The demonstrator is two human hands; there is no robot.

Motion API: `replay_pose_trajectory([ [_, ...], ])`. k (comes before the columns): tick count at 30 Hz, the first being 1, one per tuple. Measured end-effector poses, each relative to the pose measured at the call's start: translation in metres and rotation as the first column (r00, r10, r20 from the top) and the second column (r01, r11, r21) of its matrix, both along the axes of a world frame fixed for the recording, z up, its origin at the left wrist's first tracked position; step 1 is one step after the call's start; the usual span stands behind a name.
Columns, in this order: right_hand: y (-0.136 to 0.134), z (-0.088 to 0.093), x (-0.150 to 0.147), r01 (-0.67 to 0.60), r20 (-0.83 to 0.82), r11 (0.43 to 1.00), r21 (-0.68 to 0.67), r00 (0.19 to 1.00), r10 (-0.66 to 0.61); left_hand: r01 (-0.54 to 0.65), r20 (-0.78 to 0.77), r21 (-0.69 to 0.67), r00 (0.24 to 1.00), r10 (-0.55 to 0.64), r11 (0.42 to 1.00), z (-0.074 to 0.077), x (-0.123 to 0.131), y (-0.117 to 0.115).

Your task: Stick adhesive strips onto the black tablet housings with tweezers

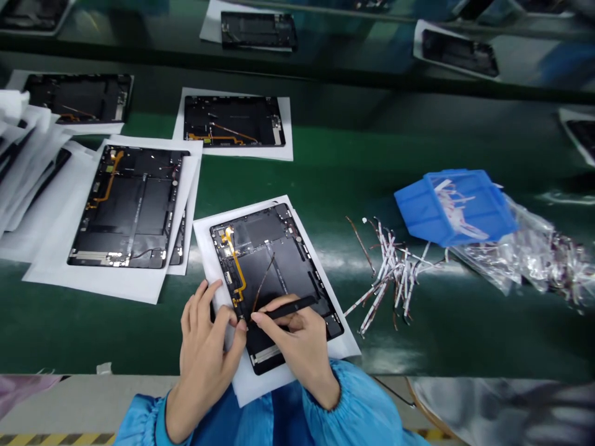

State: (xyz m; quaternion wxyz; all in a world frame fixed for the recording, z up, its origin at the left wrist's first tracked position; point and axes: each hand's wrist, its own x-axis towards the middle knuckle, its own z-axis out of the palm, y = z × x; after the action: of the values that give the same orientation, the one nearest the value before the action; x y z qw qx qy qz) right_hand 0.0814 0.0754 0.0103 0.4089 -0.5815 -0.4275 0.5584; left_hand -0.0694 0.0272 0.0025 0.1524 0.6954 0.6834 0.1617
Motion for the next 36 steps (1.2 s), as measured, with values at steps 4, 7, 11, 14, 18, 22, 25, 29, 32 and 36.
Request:
replay_pose_trajectory([
  [4,0.0,-0.003,0.001,-0.021,-0.009,0.999,0.047,1.0,0.021,0.009,-0.034,-0.003,0.999,-0.009,1.0,-0.002,0.001,-0.003],
  [7,-0.002,-0.004,0.0,-0.045,-0.067,0.994,0.096,0.996,0.051,-0.007,-0.024,0.002,1.0,0.007,1.0,-0.006,0.001,-0.005],
  [11,-0.015,0.0,0.0,-0.061,-0.106,0.942,0.331,0.989,0.101,0.022,0.061,0.01,0.998,-0.022,1.0,-0.002,-0.006,-0.009],
  [14,-0.021,0.007,0.003,-0.142,0.099,0.855,0.499,0.989,0.107,0.131,0.168,-0.025,0.978,-0.125,0.991,0.006,-0.017,-0.016],
  [18,-0.018,0.012,0.002,-0.531,0.657,0.788,0.311,0.719,0.226,0.231,0.424,-0.101,0.89,-0.168,0.968,0.015,-0.03,-0.029],
  [22,-0.012,0.006,-0.001,-0.658,0.798,0.735,0.162,0.526,0.294,0.273,0.535,-0.16,0.831,-0.15,0.949,0.016,-0.031,-0.039],
  [25,-0.011,0.003,0.002,-0.67,0.758,0.728,0.146,0.548,0.353,0.264,0.431,-0.149,0.885,-0.178,0.953,0.016,-0.025,-0.042],
  [29,-0.011,0.004,0.006,-0.67,0.711,0.731,0.126,0.575,0.404,0.279,0.3,-0.134,0.926,-0.229,0.951,0.015,-0.018,-0.045],
  [32,-0.01,0.006,0.006,-0.652,0.693,0.751,0.107,0.59,0.414,0.225,0.268,-0.126,0.946,-0.185,0.966,0.013,-0.014,-0.048],
  [36,-0.01,0.005,0.006,-0.595,0.617,0.79,0.144,0.679,0.399,0.117,0.266,-0.129,0.961,-0.079,0.985,0.009,-0.011,-0.047],
])
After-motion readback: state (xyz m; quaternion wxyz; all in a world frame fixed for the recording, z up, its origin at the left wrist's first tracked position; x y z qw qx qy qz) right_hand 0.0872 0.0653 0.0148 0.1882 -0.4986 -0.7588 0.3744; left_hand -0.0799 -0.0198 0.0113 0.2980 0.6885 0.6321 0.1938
